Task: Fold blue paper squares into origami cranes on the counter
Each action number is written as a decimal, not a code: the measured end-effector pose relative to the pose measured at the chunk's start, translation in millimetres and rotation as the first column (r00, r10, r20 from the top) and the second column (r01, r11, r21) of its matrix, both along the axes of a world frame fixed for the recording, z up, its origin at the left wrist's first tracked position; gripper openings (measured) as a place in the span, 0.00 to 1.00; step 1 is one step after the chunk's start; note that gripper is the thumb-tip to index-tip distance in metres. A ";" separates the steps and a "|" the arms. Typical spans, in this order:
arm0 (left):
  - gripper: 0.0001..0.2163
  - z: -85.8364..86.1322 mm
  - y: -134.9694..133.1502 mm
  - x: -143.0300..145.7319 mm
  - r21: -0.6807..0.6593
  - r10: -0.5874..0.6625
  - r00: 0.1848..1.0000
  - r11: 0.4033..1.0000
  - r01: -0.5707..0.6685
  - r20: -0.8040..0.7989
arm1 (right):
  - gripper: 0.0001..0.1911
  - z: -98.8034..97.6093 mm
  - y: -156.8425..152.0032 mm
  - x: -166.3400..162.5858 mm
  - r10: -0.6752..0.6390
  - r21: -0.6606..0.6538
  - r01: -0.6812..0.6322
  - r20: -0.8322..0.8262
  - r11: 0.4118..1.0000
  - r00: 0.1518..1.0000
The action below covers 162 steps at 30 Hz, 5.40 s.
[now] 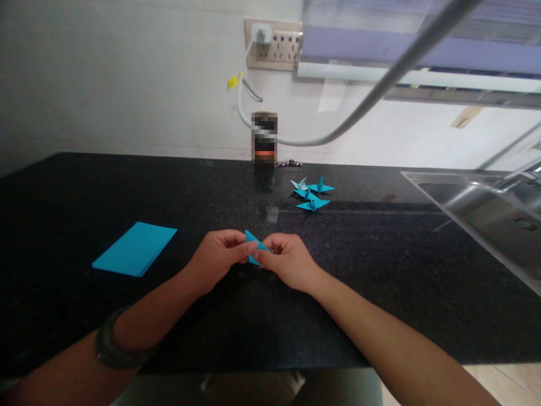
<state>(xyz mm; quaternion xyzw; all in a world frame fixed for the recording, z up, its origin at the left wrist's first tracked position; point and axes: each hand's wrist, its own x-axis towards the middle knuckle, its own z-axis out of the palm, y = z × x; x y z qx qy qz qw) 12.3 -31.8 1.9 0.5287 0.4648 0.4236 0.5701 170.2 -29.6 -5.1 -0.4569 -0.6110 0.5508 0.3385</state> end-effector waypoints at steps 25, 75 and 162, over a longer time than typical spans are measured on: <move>0.07 -1.6 -2.9 1.7 0.016 -0.182 0.943 0.981 0.194 -0.277 | 0.15 5.5 3.5 -0.1 -0.313 0.158 0.321 -0.073 0.934 0.947; 0.09 2.0 -3.1 5.9 -0.125 -0.053 0.993 0.990 0.067 0.110 | 0.14 3.4 4.7 2.1 -0.212 0.171 0.244 -0.185 0.955 0.960; 0.10 -1.0 -4.5 6.6 -0.012 -0.072 0.995 0.997 0.073 0.070 | 0.12 6.9 0.2 1.1 -0.104 0.247 0.139 -0.148 0.959 0.983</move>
